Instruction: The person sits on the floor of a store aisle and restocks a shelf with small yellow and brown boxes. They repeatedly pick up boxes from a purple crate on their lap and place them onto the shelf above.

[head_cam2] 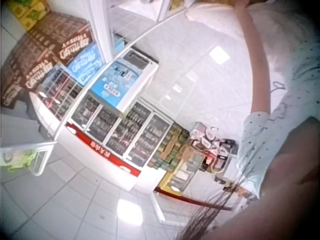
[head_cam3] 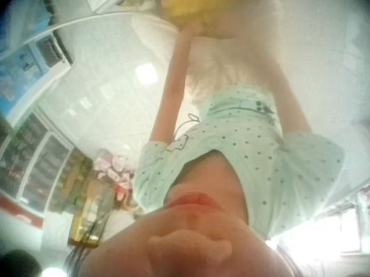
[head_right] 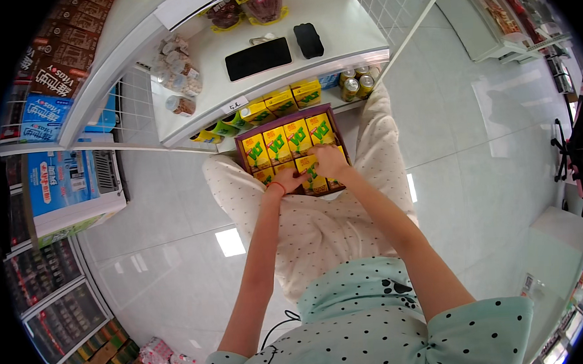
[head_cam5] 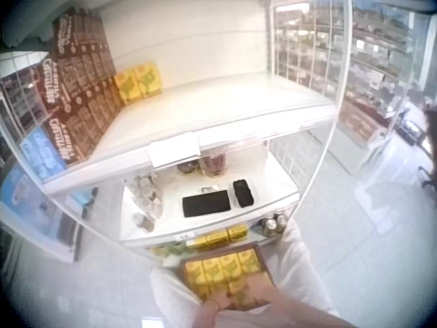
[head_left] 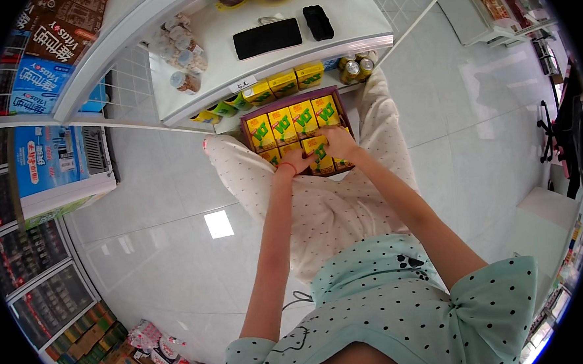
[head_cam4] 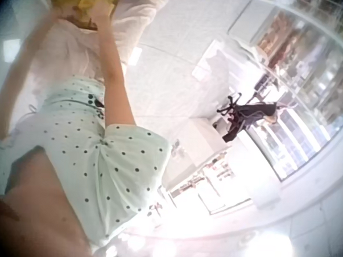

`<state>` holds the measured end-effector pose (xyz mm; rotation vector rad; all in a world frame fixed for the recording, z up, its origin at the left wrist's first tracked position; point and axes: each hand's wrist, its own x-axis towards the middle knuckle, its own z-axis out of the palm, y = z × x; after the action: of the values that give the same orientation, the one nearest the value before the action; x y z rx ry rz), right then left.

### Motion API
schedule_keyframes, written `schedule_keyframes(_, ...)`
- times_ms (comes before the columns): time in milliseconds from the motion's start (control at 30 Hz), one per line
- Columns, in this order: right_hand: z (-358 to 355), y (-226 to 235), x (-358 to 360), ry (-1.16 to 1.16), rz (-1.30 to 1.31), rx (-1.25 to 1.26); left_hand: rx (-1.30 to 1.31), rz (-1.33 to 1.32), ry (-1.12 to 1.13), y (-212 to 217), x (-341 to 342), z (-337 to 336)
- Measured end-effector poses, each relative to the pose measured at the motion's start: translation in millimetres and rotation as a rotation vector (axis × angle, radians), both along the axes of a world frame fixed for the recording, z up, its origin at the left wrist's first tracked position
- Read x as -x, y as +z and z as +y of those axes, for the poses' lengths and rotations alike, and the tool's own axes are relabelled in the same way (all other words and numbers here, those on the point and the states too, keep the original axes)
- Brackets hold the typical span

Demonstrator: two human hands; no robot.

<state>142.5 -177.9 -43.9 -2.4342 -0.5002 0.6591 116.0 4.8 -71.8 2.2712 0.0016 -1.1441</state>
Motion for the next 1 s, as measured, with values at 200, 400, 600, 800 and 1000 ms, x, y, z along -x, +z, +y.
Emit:
schedule_keyframes(200,-22.5,-7.0,17.4,-0.089,-0.202,-0.029,0.058,-0.299,0.19,-5.7,10.1,1.4)
schedule_keyframes(400,-36.5,-1.2,29.3,-0.067,-0.195,-0.003,0.074,-0.259,0.053,2.2,6.8,6.8)
schedule_keyframes(600,-47.7,6.1,25.6,0.054,-0.114,-0.022,0.136,-0.29,0.081,-0.7,4.8,7.4)
schedule_keyframes(800,-46.4,36.5,17.9,0.186,-0.023,0.117,0.14,-0.241,0.082,13.3,1.8,5.9)
schedule_keyframes(1000,-17.5,38.9,55.7,0.24,-0.128,0.134,0.088,-0.221,0.049,17.1,1.9,2.5)
